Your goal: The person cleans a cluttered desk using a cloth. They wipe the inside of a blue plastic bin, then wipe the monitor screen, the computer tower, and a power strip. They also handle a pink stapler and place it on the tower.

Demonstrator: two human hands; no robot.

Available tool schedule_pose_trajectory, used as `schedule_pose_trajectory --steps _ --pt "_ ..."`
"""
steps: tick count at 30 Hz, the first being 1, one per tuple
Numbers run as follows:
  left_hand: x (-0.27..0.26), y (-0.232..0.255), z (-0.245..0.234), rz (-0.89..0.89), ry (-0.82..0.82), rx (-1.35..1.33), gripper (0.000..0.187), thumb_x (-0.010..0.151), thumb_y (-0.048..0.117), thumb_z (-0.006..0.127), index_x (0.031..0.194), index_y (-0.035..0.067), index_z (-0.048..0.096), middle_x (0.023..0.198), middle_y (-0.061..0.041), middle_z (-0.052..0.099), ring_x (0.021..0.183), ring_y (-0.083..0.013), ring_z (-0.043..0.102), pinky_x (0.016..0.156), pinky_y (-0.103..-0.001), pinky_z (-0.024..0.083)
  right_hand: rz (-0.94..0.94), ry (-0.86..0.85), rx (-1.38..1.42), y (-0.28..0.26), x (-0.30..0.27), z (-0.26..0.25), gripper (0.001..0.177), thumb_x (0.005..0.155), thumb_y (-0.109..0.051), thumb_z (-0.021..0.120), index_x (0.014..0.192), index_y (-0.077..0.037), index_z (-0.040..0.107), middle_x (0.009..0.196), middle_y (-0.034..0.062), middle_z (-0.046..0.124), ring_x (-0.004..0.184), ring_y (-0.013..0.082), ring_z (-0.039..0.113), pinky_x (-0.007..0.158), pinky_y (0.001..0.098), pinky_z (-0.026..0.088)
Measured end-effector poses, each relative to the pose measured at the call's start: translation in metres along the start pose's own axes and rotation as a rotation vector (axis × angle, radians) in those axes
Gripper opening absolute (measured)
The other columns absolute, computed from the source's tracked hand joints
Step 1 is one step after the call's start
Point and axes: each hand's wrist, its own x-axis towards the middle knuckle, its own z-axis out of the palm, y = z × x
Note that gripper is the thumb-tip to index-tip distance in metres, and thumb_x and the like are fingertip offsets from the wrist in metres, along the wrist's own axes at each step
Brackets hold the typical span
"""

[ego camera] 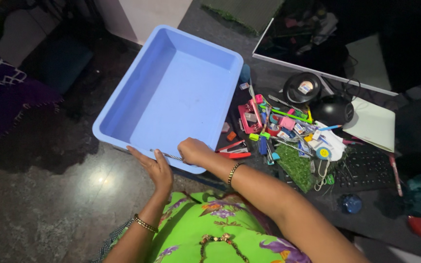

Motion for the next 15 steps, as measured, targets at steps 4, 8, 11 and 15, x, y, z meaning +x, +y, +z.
schedule_pose_trajectory --steps 4,8,11,15 --pt "-0.002 0.001 0.001 -0.024 0.008 -0.015 0.082 0.111 0.026 0.045 0.163 0.0 -0.013 0.172 -0.033 -0.006 0.161 -0.0465 0.001 0.13 -0.052 0.008 -0.028 0.027 -0.085 0.001 -0.005 0.006 0.008 0.079 -0.013 0.073 0.083 -0.006 0.075 0.087 0.0207 0.073 0.086 0.0393 0.072 0.073 0.0497 0.057" --pt "0.001 0.003 0.0 0.011 0.016 -0.018 0.081 0.112 0.025 0.046 0.164 0.001 -0.012 0.173 -0.032 -0.002 0.162 -0.0451 0.006 0.131 -0.051 0.011 -0.066 0.035 -0.086 0.003 -0.005 0.004 0.01 0.077 -0.01 0.072 0.086 -0.009 0.077 0.09 0.0187 0.074 0.088 0.0385 0.072 0.075 0.0492 0.057" --pt "0.003 0.005 -0.003 0.028 0.008 0.01 0.083 0.112 0.023 0.048 0.164 0.002 -0.012 0.173 -0.033 -0.001 0.162 -0.046 0.008 0.131 -0.049 0.013 -0.058 0.015 -0.058 0.006 -0.01 0.001 0.013 0.076 -0.01 0.073 0.088 -0.012 0.078 0.091 0.0157 0.075 0.089 0.0366 0.072 0.075 0.0484 0.057" --pt "0.007 0.01 -0.004 -0.069 0.009 -0.014 0.089 0.106 0.023 0.052 0.163 0.004 -0.013 0.171 -0.034 0.006 0.155 -0.0432 0.026 0.124 -0.044 0.026 -0.045 -0.007 -0.063 0.005 -0.014 -0.006 0.014 0.074 -0.013 0.076 0.088 -0.014 0.078 0.091 0.012 0.076 0.089 0.034 0.073 0.073 0.0468 0.057"
